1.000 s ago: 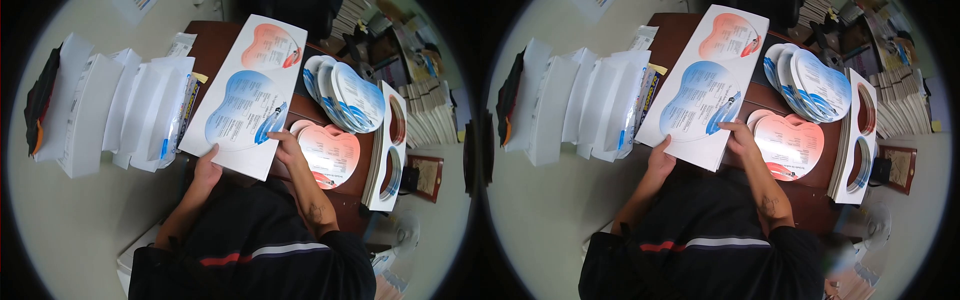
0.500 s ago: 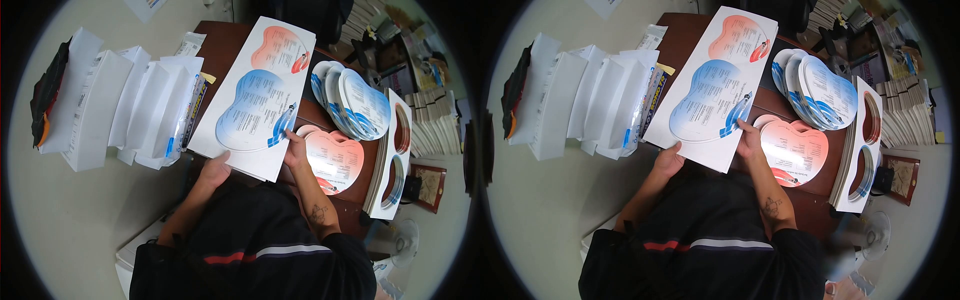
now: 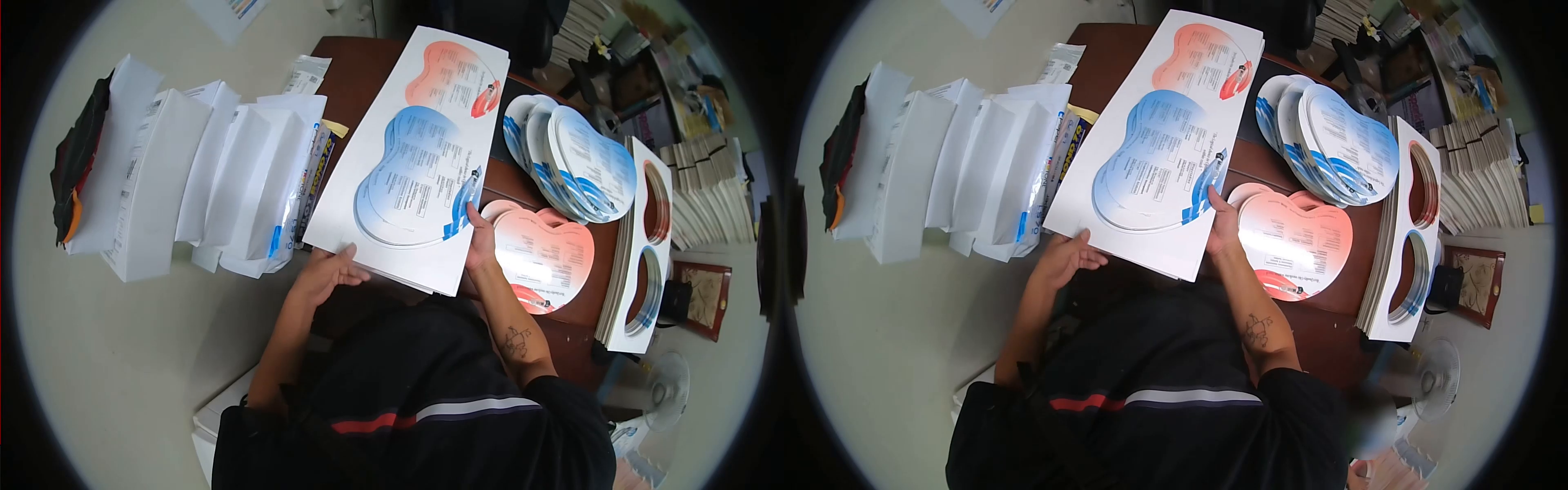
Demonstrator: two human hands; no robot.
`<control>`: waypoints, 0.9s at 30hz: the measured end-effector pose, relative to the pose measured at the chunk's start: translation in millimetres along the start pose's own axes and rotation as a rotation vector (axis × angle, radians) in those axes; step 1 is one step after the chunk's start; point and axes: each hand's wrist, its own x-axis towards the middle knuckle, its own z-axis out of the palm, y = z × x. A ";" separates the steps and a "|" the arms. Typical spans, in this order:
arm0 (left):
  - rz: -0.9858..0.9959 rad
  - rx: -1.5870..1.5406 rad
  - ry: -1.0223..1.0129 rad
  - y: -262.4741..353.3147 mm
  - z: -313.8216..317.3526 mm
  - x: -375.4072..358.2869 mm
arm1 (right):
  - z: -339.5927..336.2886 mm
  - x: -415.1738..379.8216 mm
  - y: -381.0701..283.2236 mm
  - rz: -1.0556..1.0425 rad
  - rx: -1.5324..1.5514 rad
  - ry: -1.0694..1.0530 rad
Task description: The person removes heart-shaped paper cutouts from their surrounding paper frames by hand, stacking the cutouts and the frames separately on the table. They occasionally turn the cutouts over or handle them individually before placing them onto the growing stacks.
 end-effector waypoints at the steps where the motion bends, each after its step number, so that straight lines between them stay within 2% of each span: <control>1: -0.030 -0.041 -0.042 2.8 -7.9 3.5 | 3.1 -1.3 1.2 -0.012 0.003 0.003; 2: -0.063 -0.081 -0.086 4.3 -11.7 5.6 | 3.0 -1.8 1.3 -0.006 0.000 0.006; 5: -0.348 0.555 -0.143 36.1 12.2 -16.7 | -1.3 -1.0 0.0 -0.001 -0.012 0.019; 8: -0.190 0.506 -0.357 36.6 29.6 -36.6 | -12.1 2.6 0.9 -0.010 -0.028 0.044; 9: -0.069 0.360 -0.312 30.2 31.3 -32.6 | -15.3 4.0 1.4 -0.009 -0.033 0.059; 12: 0.121 0.024 0.127 1.9 26.1 7.4 | -14.2 3.9 3.4 0.005 -0.016 0.054; 19: -0.077 -0.440 0.007 -26.2 -8.4 51.7 | -16.6 3.4 0.9 0.047 0.004 0.007; 22: -0.161 -0.409 -0.068 -6.4 -13.4 61.2 | -16.2 2.1 -2.0 0.085 0.005 -0.032; 25: 0.001 -0.187 0.088 23.1 12.7 76.1 | -23.4 5.6 -4.3 0.094 -0.036 0.002; 27: -0.046 -0.019 0.106 32.7 14.8 91.2 | -25.8 5.3 -3.1 0.079 -0.064 0.032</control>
